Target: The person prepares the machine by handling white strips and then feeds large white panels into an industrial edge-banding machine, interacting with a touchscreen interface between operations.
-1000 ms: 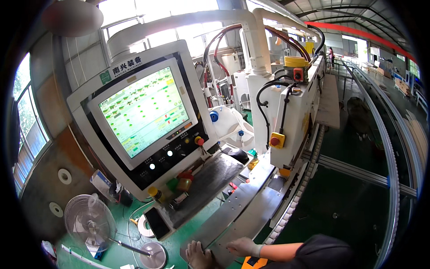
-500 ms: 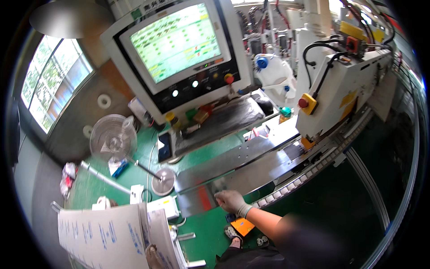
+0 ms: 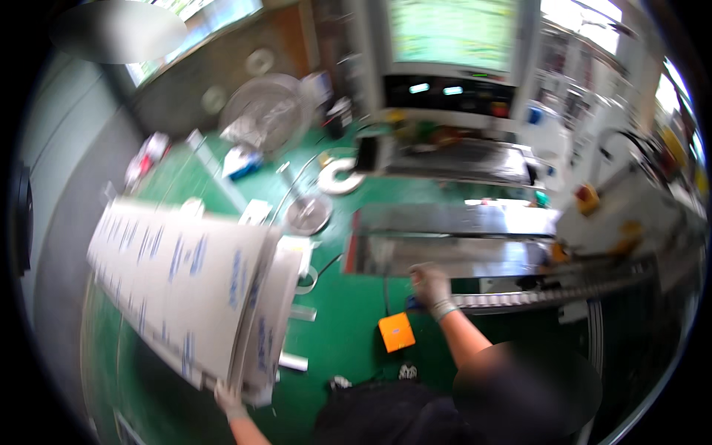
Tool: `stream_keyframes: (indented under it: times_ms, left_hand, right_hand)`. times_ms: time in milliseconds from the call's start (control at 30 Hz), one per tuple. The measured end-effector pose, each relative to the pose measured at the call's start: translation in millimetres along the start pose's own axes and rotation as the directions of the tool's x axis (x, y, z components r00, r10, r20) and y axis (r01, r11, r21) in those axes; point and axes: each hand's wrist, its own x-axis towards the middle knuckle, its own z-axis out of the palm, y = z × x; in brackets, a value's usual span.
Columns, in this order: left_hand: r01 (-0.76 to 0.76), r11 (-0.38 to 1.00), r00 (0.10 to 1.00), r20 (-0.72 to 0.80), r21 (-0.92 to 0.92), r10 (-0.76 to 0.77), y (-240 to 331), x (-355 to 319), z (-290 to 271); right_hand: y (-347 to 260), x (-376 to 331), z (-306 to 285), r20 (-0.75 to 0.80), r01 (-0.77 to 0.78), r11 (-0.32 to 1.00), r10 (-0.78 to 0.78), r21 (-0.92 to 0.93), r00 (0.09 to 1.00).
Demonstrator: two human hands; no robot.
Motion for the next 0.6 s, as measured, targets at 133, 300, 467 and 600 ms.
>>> stream_keyframes:
  times_ms: [133,300,467,600]
  left_hand:
    - [-0.104,0.985,0.992,-0.055,0.139,0.112,9,-9,39]
    - [0.032,0.984,0.995,-0.097,0.176,-0.016,28,-1,5]
    - [0.101,0.962,0.994,0.018,0.253,-0.109,35,-9,17]
    - [0.211,0.911,0.973,0.015,0.354,-0.231,67,-3,26]
  right_hand:
    - [23,-14,23,-0.097,-0.038,0.997,0.031,-0.074,0.995]
    - [24,-16,58,-0.212,-0.204,0.979,0.202,0.011,0.956]
    - [-84,-13,117,-0.007,0.041,0.977,-0.040,0.211,0.999]
    - [-197,13,177,0.266,0.108,0.895,-0.241,0.432,0.933]
